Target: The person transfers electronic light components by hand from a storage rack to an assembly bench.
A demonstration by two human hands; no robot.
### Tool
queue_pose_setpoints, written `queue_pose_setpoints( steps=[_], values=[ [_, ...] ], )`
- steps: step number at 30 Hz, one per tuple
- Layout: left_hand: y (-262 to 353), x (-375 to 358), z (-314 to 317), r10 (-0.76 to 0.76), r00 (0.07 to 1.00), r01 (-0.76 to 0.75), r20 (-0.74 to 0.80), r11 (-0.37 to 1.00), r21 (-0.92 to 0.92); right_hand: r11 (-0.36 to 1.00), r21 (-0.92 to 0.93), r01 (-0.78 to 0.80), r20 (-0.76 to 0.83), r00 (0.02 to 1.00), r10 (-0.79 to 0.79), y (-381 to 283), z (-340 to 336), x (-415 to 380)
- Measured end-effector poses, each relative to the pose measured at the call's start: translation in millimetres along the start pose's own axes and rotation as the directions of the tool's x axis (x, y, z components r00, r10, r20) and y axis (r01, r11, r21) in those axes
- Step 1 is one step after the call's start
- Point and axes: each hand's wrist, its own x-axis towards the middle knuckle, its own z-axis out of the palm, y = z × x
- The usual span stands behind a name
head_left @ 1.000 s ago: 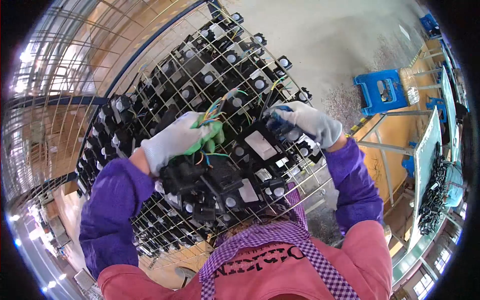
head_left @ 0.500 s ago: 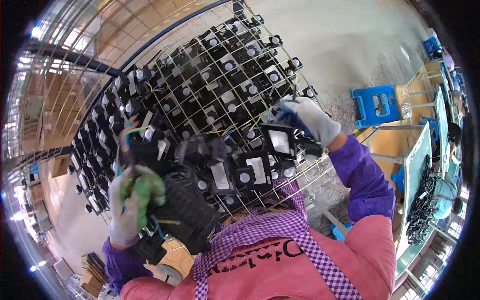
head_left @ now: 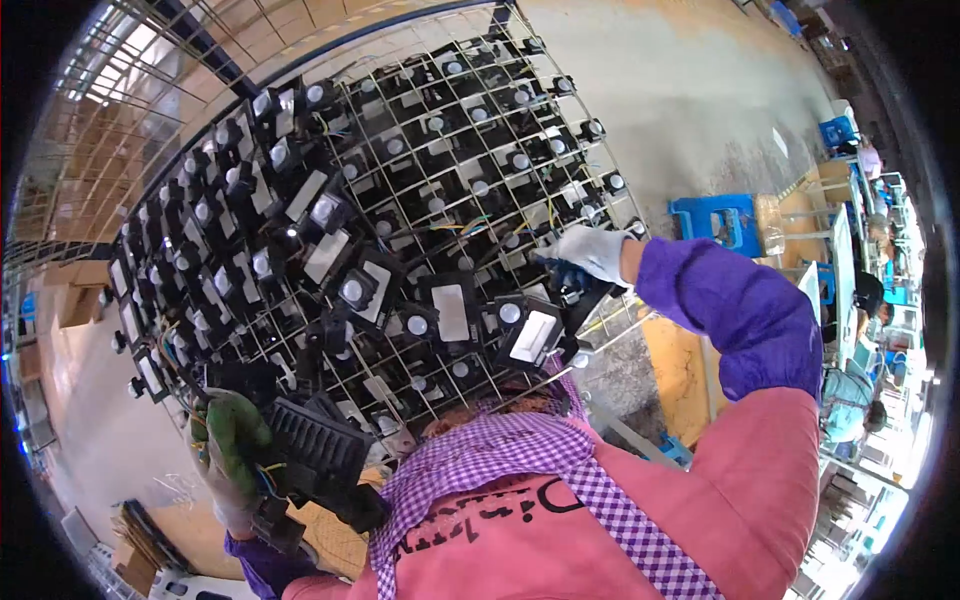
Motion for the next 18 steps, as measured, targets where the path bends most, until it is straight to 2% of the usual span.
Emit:
queue_pose_setpoints(
  steps=[1, 2, 3, 4, 5, 6, 8, 9, 10, 11, 12, 13, 14, 15, 16, 17, 18],
  values=[
    [-10, 0, -6, -0.034, 0.999, 0.034, 0.003, 0.999, -0.022, 0.979, 0.105, -0.173, -0.045, 0.983, 0.178, -23, 1, -16],
    [-22, 2, -13, -0.067, 0.998, 0.067, 0.006, 0.997, -0.044, 0.975, 0.143, -0.168, -0.034, 0.984, 0.174, -39, -5, -29],
    [-32, 2, -21, -0.104, 0.995, 0.104, 0.005, 0.992, -0.065, 0.954, -0.233, 0.190, -0.127, 0.967, -0.223, 9, 0, -1],
    [-42, 3, -30, -0.083, 0.995, 0.086, 0.054, 0.995, -0.054, 0.994, -0.009, 0.106, -0.066, 0.992, -0.106, -3, -6, -13],
    [-50, 5, -40, -0.056, 0.993, 0.061, 0.102, 0.997, -0.044, 0.975, 0.221, -0.014, -0.003, 1.000, 0.015, -15, -13, -26],
    [-58, 8, -45, -0.033, 0.988, 0.038, 0.151, 0.999, -0.033, 0.900, 0.410, -0.146, 0.059, 0.989, 0.133, -28, -20, -39],
    [-71, 7, -46, -0.106, 0.994, 0.105, 0.000, 0.991, -0.079, 0.901, 0.431, -0.059, 0.009, 0.998, 0.061, -32, -35, -71],
    [-76, 6, -48, -0.145, 0.987, 0.138, -0.073, 0.985, -0.100, 0.876, 0.438, -0.202, 0.126, 0.979, 0.163, -31, -44, -80],
    [-81, 8, -51, -0.133, 0.991, 0.130, -0.028, 0.987, -0.092, 0.837, 0.433, -0.334, 0.234, 0.939, 0.254, -34, -53, -86],
    [-85, 13, -53, -0.117, 0.993, 0.118, 0.019, 0.989, -0.087, 0.879, 0.326, -0.349, 0.126, 0.937, 0.326, -39, -50, -98],
    [-87, 16, -54, -0.101, 0.993, 0.106, 0.068, 0.991, -0.079, 0.880, 0.382, -0.283, 0.161, 0.958, 0.238, -9, -48, -98],
    [-79, 15, -50, -0.072, 0.985, 0.093, 0.155, 0.987, -0.129, 0.977, 0.169, -0.126, 0.172, 0.980, 0.097, -1, -38, -94],
    [-83, 17, -46, -0.047, 0.995, 0.056, 0.091, 0.993, -0.099, 0.995, -0.101, -0.015, 0.189, 0.981, 0.034, -1, -30, -84],
    [-93, 19, -42, -0.020, 1.000, 0.021, 0.021, 0.998, -0.064, 0.915, -0.388, 0.108, 0.204, 0.978, -0.029, -7, -22, -77],
    [-97, 19, -42, 0.007, 0.999, -0.008, -0.054, 1.000, -0.023, 0.760, -0.615, 0.210, 0.219, 0.971, -0.091, -13, -13, -70],
    [-95, 21, -46, 0.005, 0.999, -0.006, 0.035, 0.999, 0.031, 0.774, -0.591, 0.229, 0.163, 0.973, -0.164, -15, -7, -68],
    [-92, 24, -50, 0.004, 0.992, -0.015, 0.124, 0.996, 0.085, 0.652, -0.718, 0.243, 0.165, 0.970, -0.180, -10, 3, -62]
  ],
)
